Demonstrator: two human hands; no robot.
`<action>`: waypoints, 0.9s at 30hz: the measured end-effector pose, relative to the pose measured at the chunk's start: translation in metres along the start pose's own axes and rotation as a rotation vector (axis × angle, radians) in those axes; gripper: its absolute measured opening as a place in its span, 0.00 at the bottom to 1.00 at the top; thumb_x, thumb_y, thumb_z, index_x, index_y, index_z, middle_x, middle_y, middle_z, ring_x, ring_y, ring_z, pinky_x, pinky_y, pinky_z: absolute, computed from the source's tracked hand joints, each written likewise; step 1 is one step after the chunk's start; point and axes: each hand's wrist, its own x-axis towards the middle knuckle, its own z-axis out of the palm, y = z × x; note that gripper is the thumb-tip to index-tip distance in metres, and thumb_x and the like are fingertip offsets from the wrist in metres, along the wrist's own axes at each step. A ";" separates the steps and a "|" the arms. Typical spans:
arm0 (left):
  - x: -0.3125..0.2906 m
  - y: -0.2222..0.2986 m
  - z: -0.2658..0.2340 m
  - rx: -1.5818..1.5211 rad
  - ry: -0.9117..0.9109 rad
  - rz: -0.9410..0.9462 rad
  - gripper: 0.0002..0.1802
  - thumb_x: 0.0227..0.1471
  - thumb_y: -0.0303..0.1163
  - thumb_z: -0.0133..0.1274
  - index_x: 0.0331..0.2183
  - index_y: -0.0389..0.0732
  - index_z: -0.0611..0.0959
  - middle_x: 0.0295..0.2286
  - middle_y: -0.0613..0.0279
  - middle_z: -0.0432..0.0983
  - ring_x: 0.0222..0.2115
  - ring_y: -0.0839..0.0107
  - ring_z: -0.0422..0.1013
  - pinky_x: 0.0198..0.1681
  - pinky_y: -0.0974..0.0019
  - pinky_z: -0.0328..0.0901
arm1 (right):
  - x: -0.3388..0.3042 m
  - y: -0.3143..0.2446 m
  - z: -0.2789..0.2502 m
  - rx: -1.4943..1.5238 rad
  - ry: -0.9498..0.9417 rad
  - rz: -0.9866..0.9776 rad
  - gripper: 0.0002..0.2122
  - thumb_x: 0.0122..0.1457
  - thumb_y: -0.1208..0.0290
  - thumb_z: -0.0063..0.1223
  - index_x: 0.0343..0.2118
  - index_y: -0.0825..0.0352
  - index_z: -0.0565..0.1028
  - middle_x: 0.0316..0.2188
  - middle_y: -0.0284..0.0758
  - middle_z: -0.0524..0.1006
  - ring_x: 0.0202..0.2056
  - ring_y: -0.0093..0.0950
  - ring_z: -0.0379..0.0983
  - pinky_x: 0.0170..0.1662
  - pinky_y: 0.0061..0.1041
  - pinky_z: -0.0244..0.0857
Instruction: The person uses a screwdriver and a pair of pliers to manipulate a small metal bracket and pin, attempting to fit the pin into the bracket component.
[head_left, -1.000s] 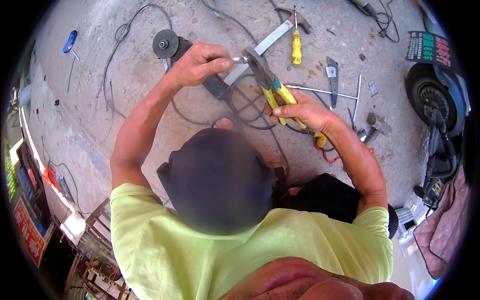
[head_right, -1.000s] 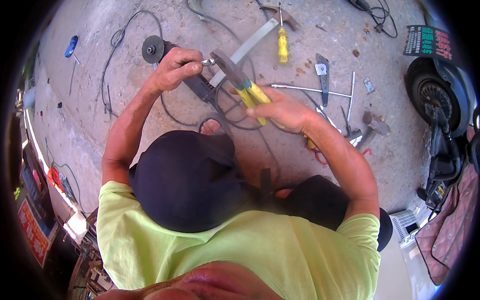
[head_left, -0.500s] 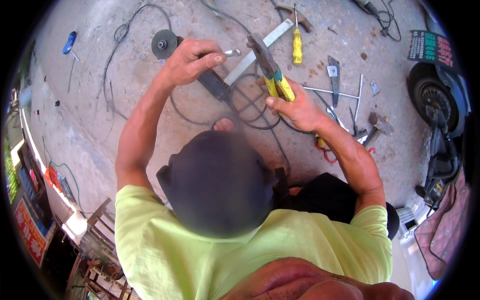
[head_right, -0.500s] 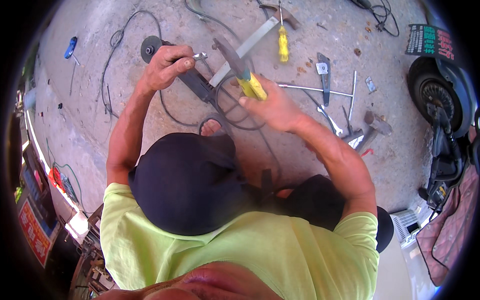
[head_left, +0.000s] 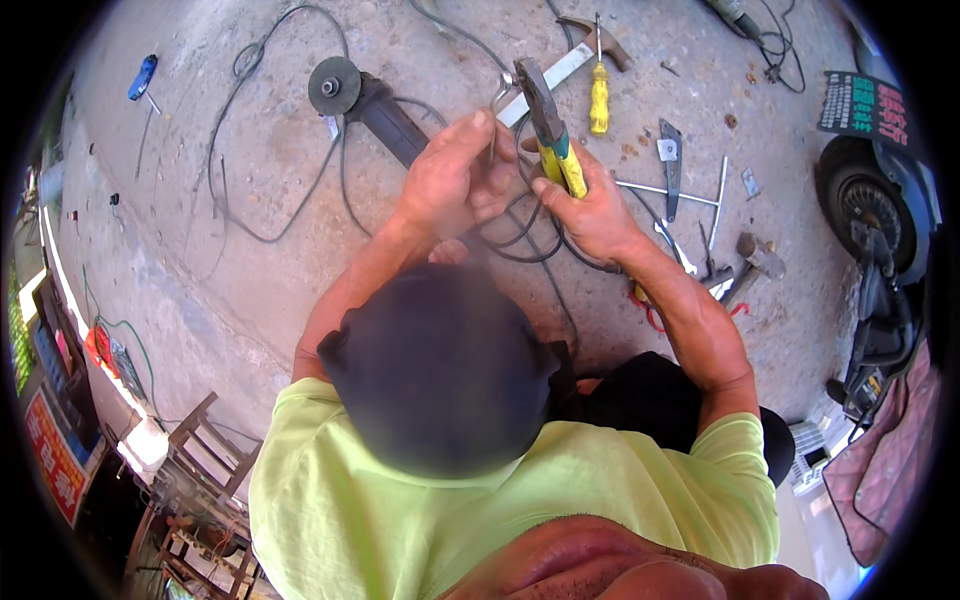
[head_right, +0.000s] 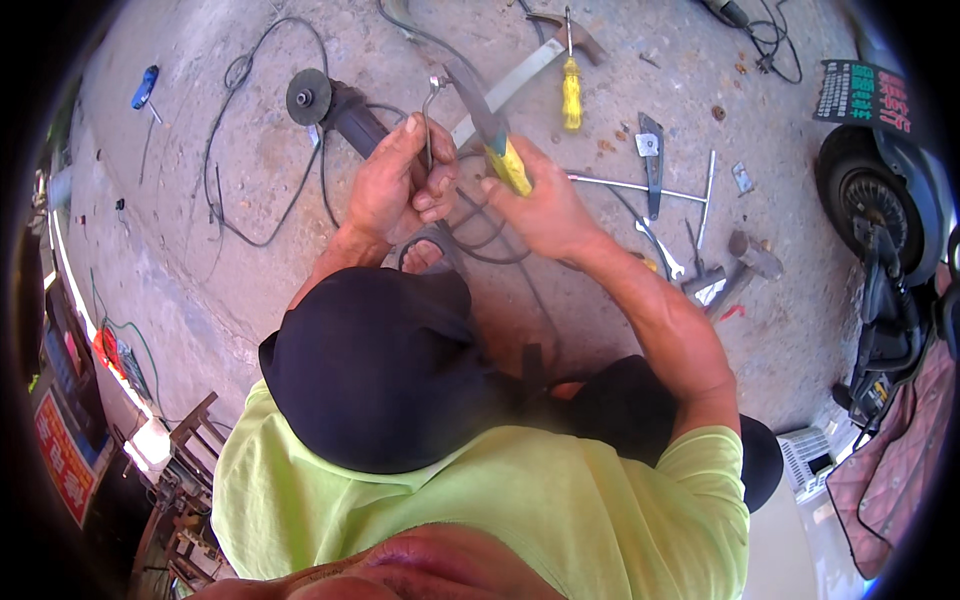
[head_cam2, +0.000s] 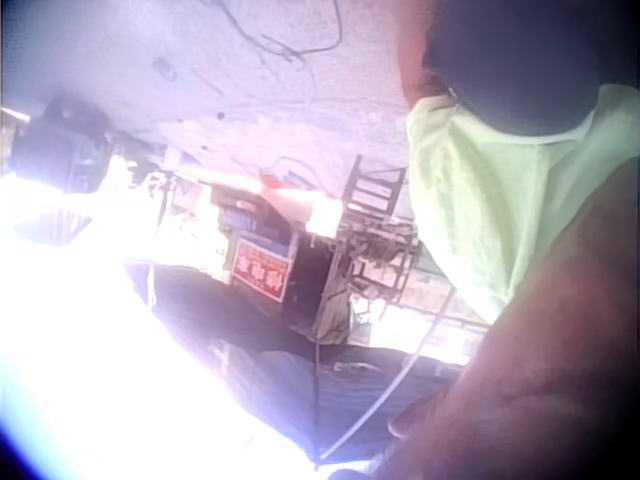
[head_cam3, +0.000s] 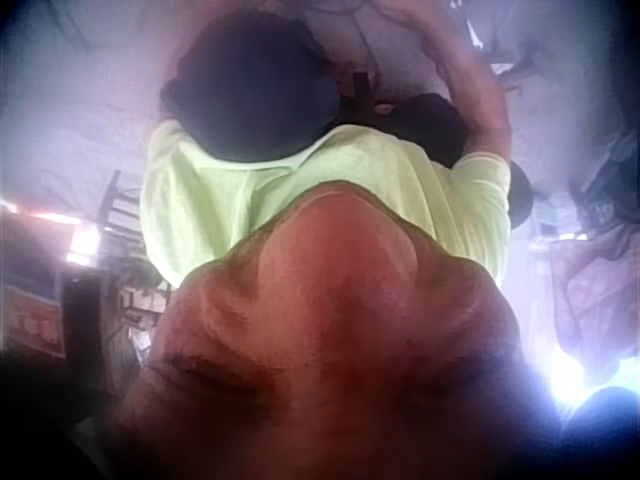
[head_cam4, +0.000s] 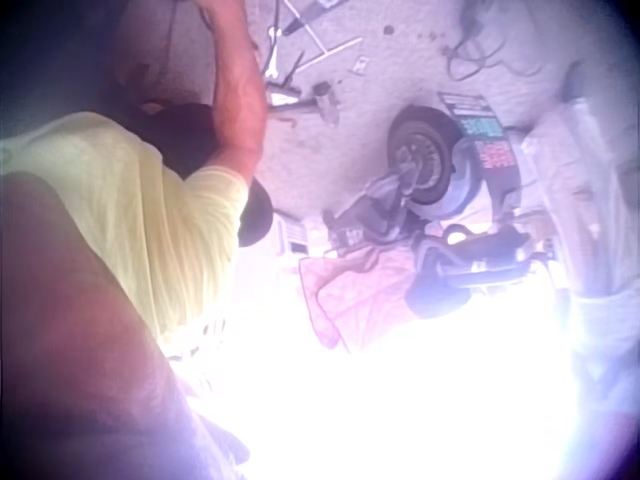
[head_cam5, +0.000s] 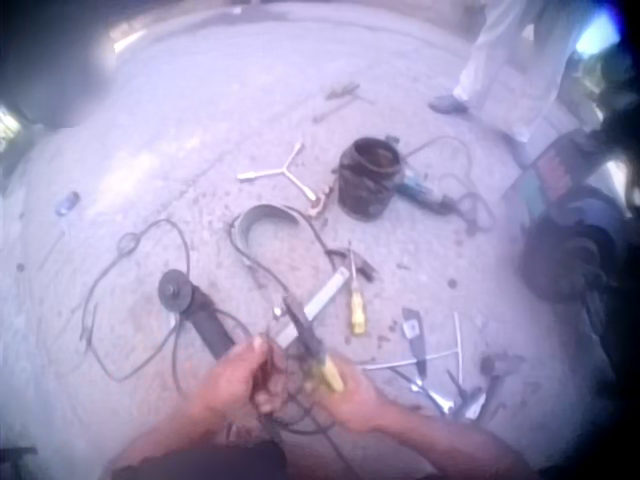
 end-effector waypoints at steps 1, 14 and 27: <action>-0.002 0.000 0.005 -0.047 0.013 -0.026 0.25 0.70 0.54 0.40 0.34 0.41 0.75 0.21 0.63 0.65 0.14 0.79 0.54 0.18 0.72 0.55 | 0.001 0.005 -0.001 -0.086 0.029 0.017 0.21 0.62 0.72 0.56 0.58 0.68 0.71 0.37 0.34 0.74 0.40 0.27 0.70 0.45 0.28 0.66; 0.004 -0.005 0.006 -0.444 -0.340 -0.204 0.26 0.71 0.56 0.36 0.34 0.46 0.76 0.20 0.69 0.64 0.13 0.83 0.52 0.14 0.77 0.52 | 0.022 0.027 -0.014 -0.418 0.247 -0.272 0.23 0.60 0.72 0.57 0.58 0.70 0.70 0.36 0.42 0.75 0.38 0.37 0.75 0.45 0.34 0.69; 0.014 -0.002 0.019 -0.238 -0.183 -0.081 0.28 0.71 0.57 0.33 0.32 0.44 0.74 0.18 0.68 0.61 0.11 0.82 0.48 0.11 0.76 0.48 | 0.024 0.014 -0.019 -0.336 0.148 -0.085 0.23 0.58 0.72 0.59 0.56 0.70 0.70 0.49 0.52 0.77 0.52 0.50 0.75 0.55 0.38 0.68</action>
